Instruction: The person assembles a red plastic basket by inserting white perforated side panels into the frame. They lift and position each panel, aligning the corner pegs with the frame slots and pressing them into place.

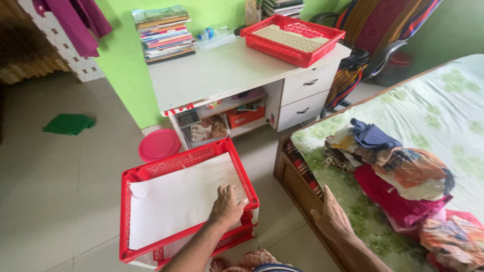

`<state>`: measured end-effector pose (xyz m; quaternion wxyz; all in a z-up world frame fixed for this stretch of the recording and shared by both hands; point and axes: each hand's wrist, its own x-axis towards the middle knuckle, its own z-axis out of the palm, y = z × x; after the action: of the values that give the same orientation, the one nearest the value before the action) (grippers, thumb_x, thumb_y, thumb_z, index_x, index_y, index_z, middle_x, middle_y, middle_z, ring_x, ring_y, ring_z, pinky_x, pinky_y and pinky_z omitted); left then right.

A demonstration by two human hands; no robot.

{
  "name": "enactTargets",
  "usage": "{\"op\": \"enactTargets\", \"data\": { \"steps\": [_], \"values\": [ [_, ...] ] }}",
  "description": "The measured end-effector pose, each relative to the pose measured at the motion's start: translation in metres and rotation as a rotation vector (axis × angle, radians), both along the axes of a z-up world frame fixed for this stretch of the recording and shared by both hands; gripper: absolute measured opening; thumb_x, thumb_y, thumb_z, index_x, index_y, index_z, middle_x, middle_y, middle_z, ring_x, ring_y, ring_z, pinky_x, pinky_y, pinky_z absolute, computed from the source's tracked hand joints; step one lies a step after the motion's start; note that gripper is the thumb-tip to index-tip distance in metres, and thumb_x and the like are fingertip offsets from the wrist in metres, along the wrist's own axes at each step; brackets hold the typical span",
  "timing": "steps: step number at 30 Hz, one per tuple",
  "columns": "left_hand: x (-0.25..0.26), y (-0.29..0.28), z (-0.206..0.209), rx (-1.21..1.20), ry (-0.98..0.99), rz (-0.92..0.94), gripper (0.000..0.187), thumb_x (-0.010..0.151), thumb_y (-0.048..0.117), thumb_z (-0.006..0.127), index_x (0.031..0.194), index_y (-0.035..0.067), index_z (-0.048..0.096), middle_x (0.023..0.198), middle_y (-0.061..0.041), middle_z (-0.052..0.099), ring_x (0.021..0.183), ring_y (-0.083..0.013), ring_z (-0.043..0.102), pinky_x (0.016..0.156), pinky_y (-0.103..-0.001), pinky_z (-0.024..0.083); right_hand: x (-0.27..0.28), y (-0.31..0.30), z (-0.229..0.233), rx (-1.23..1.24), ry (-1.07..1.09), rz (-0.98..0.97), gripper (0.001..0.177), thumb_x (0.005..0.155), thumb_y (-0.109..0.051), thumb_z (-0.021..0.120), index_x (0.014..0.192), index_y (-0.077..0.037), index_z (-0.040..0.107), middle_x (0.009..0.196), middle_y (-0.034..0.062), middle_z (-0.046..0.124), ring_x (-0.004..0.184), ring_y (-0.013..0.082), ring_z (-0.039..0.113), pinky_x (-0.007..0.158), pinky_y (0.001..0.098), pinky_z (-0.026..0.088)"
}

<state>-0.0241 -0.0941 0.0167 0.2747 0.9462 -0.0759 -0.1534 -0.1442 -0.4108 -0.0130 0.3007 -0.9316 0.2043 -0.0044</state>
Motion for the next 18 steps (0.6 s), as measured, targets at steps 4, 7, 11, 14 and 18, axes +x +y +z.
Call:
{"op": "enactTargets", "data": {
  "steps": [4, 7, 11, 14, 18],
  "values": [
    [-0.002, -0.032, 0.012, -0.035, -0.047, -0.022, 0.067, 0.092, 0.043, 0.069, 0.144, 0.013, 0.039, 0.150, -0.017, 0.036, 0.121, -0.0378, 0.061, 0.104, -0.048, 0.053, -0.017, -0.021, 0.015, 0.005, -0.003, -0.054, 0.095, 0.088, -0.030, 0.069, 0.161, -0.011, 0.011, 0.165, 0.0169, 0.026, 0.152, 0.0306, 0.029, 0.123, 0.0410, 0.028],
    [0.005, -0.050, 0.020, -0.063, -0.061, -0.044, 0.066, 0.092, 0.042, 0.068, 0.145, 0.014, 0.040, 0.148, -0.015, 0.039, 0.121, -0.0351, 0.062, 0.105, -0.047, 0.051, -0.023, -0.036, 0.016, -0.016, -0.003, -0.117, 0.091, 0.088, -0.032, 0.069, 0.161, -0.012, 0.016, 0.165, 0.0154, 0.030, 0.153, 0.0291, 0.031, 0.125, 0.0413, 0.029],
    [0.023, -0.079, 0.027, -0.062, -0.150, -0.095, 0.065, 0.093, 0.043, 0.069, 0.143, 0.013, 0.040, 0.147, -0.015, 0.039, 0.120, -0.0339, 0.060, 0.104, -0.047, 0.050, -0.021, -0.050, 0.012, -0.007, -0.014, -0.121, 0.090, 0.090, -0.032, 0.070, 0.160, -0.010, 0.017, 0.163, 0.0193, 0.030, 0.148, 0.0316, 0.036, 0.123, 0.0450, 0.032],
    [0.031, -0.102, 0.035, -0.105, -0.133, -0.101, 0.064, 0.093, 0.043, 0.068, 0.143, 0.014, 0.041, 0.145, -0.013, 0.040, 0.114, -0.0272, 0.064, 0.102, -0.046, 0.050, -0.017, -0.052, 0.016, 0.054, -0.027, -0.134, 0.088, 0.089, -0.030, 0.069, 0.160, -0.012, 0.020, 0.162, 0.0185, 0.034, 0.141, 0.0290, 0.049, 0.119, 0.0460, 0.040],
    [0.035, -0.131, 0.040, -0.147, -0.093, -0.124, 0.064, 0.093, 0.043, 0.066, 0.144, 0.015, 0.041, 0.143, -0.010, 0.043, 0.105, -0.0208, 0.070, 0.101, -0.044, 0.052, 0.001, -0.064, 0.028, 0.097, -0.034, -0.121, 0.079, 0.090, -0.026, 0.068, 0.157, -0.013, 0.028, 0.159, 0.0172, 0.040, 0.135, 0.0273, 0.056, 0.114, 0.0453, 0.046]
  ]
}}
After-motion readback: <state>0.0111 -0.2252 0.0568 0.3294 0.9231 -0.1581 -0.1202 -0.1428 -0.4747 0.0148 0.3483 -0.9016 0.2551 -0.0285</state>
